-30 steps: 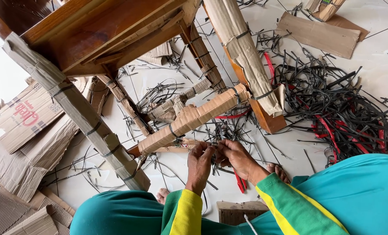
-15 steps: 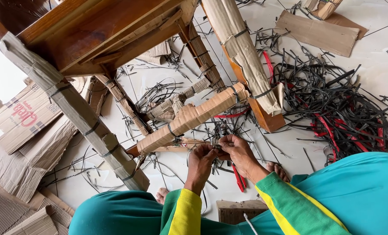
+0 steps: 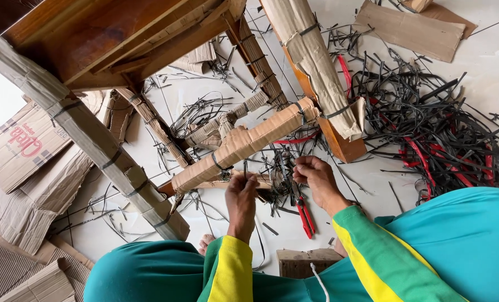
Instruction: The person sits on the floor and repeatedly ties black plastic cable ties around a cardboard-wrapped wooden chair leg. They wrap the ties by hand, pull them tight, and use red-handled pliers to cut the excess tails. The process is repeated multiple times on the same leg.
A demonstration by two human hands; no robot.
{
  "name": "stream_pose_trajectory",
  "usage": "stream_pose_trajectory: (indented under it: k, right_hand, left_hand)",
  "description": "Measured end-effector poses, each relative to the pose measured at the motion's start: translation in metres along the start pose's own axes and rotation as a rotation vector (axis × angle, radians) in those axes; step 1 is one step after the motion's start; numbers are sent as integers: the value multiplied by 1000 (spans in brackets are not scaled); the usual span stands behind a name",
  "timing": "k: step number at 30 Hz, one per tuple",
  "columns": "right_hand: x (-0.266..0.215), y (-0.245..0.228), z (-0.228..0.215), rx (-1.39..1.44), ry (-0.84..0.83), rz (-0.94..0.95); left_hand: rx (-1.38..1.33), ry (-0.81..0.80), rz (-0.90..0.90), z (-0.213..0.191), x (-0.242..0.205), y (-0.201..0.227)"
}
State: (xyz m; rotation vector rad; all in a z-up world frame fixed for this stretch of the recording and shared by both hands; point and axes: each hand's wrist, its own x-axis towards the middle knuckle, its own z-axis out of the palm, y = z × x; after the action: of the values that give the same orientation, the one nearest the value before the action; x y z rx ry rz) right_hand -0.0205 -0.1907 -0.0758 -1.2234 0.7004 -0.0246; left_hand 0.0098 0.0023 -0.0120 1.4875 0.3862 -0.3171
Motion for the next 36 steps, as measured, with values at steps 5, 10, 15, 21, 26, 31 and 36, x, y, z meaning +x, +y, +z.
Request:
stream_pose_trajectory:
  k: [5, 10, 15, 21, 26, 31, 36]
  right_hand:
    - [26, 67, -10, -286, -27, 65]
    - [44, 133, 5, -738, -155, 143]
    - [33, 147, 14, -1056, -197, -31]
    - [3, 56, 41, -553, -224, 59]
    - [-17, -12, 46, -353, -447, 67]
    - [-44, -15, 54, -722, -627, -103]
    - [-33, 58, 26, -1464, -797, 36]
  left_hand:
    - [312, 182, -117, -10, -3, 7]
    - [183, 189, -109, -13, 2, -13]
    - [106, 59, -110, -17, 12, -36]
    - [207, 69, -201, -21, 28, -73]
    - [286, -61, -214, -7, 22, -55]
    - [213, -201, -204, 1, 15, -33]
    - [-177, -36, -50, 0, 4, 0]
